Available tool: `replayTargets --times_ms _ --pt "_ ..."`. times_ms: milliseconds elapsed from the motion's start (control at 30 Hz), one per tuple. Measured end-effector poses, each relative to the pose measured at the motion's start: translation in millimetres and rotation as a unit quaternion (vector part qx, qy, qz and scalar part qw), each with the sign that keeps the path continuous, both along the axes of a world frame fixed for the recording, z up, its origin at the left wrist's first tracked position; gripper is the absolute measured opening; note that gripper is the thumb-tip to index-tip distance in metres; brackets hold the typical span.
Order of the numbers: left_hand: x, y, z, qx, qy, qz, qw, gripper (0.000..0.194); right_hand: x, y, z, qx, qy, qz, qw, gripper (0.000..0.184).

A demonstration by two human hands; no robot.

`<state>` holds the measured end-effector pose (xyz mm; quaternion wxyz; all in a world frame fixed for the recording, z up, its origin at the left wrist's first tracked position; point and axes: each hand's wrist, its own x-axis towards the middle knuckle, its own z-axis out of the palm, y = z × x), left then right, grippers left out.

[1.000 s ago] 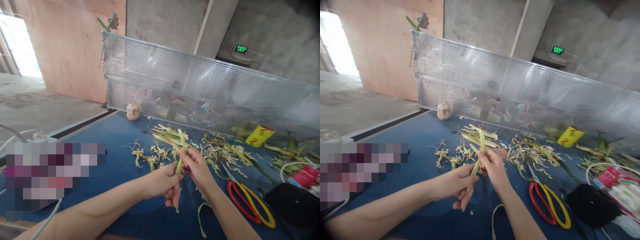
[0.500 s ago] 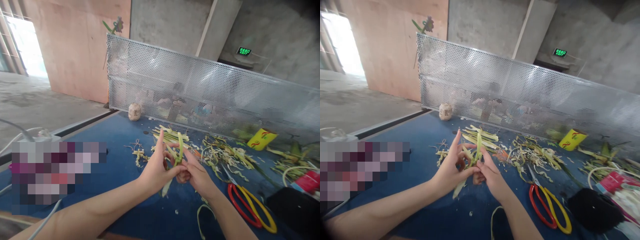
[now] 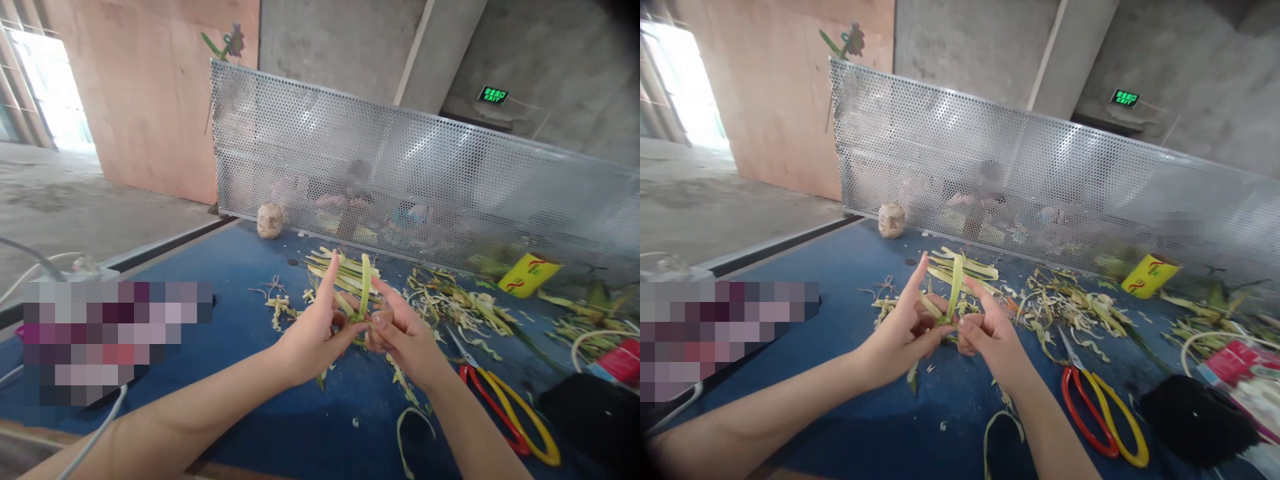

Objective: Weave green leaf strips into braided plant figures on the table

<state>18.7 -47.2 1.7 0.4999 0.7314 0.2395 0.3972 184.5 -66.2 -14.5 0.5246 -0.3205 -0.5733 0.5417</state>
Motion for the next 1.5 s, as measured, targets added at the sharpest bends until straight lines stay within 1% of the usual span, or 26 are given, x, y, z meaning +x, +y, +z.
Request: replayTargets --times_ms 133,233,367,467,567,667,733,833,933,967,1033,1100,1167,1233,1300,1333,1400,1500 --pt "-3 0 -0.3 0.032 0.030 0.009 0.999 0.084 4 -1 3.3 0.023 -0.038 -0.005 0.999 0.071" --pt "-3 0 -1.9 0.022 0.039 0.006 0.999 0.084 7 -2 4.1 0.029 -0.063 -0.015 0.997 0.072" --pt "-3 0 -4.1 0.010 0.024 0.014 1.000 0.082 7 -3 6.1 0.019 -0.080 -0.041 0.996 0.075" --pt "-2 -1 -5.2 0.012 0.008 0.026 1.000 0.079 6 -4 6.3 0.019 -0.068 -0.056 0.996 0.071" --pt "0 -1 -5.1 0.010 -0.004 0.037 0.999 0.077 9 -2 5.0 0.025 -0.071 -0.051 0.996 0.066" --pt "3 -2 -4.1 -0.009 -0.021 0.035 0.999 0.076 13 1 5.0 0.027 -0.087 -0.039 0.995 0.069" --pt "4 -1 -3.9 -0.033 -0.033 0.029 0.999 0.076 14 1 6.6 0.031 -0.095 -0.032 0.994 0.071" --pt "6 2 -6.0 -0.087 -0.042 0.017 0.995 0.076 11 2 9.1 0.027 -0.113 -0.026 0.993 0.069" --pt "7 9 -10.1 -0.148 -0.046 0.004 0.988 0.085 8 4 7.7 0.039 -0.139 -0.042 0.989 0.065" --pt "7 12 -11.4 -0.177 -0.055 0.002 0.983 0.084 7 6 6.3 0.047 -0.146 -0.050 0.987 0.062" --pt "6 16 -13.3 -0.243 -0.079 -0.017 0.967 0.074 7 9 3.2 0.052 -0.164 -0.053 0.984 0.057" --pt "6 19 -14.3 -0.293 -0.107 -0.039 0.949 0.069 7 11 0.9 0.056 -0.176 -0.058 0.981 0.053" --pt "5 21 -14.8 -0.318 -0.126 -0.051 0.938 0.068 7 12 -0.6 0.058 -0.185 -0.072 0.978 0.050" --pt "4 22 -15.1 -0.324 -0.134 -0.050 0.935 0.067 8 13 -2.4 0.064 -0.198 -0.085 0.974 0.047" --pt "3 24 -15.4 -0.315 -0.137 -0.045 0.938 0.068 8 15 -5.6 0.091 -0.229 -0.105 0.963 0.042" --pt "3 25 -15.6 -0.305 -0.139 -0.038 0.941 0.069 9 16 -7.6 0.121 -0.252 -0.124 0.952 0.039" --pt "3 27 -15.7 -0.282 -0.147 -0.017 0.948 0.073 10 20 -11.8 0.202 -0.303 -0.177 0.914 0.034" --pt "4 29 -15.6 -0.258 -0.153 0.011 0.954 0.077 13 23 -15.4 0.311 -0.356 -0.250 0.845 0.034"
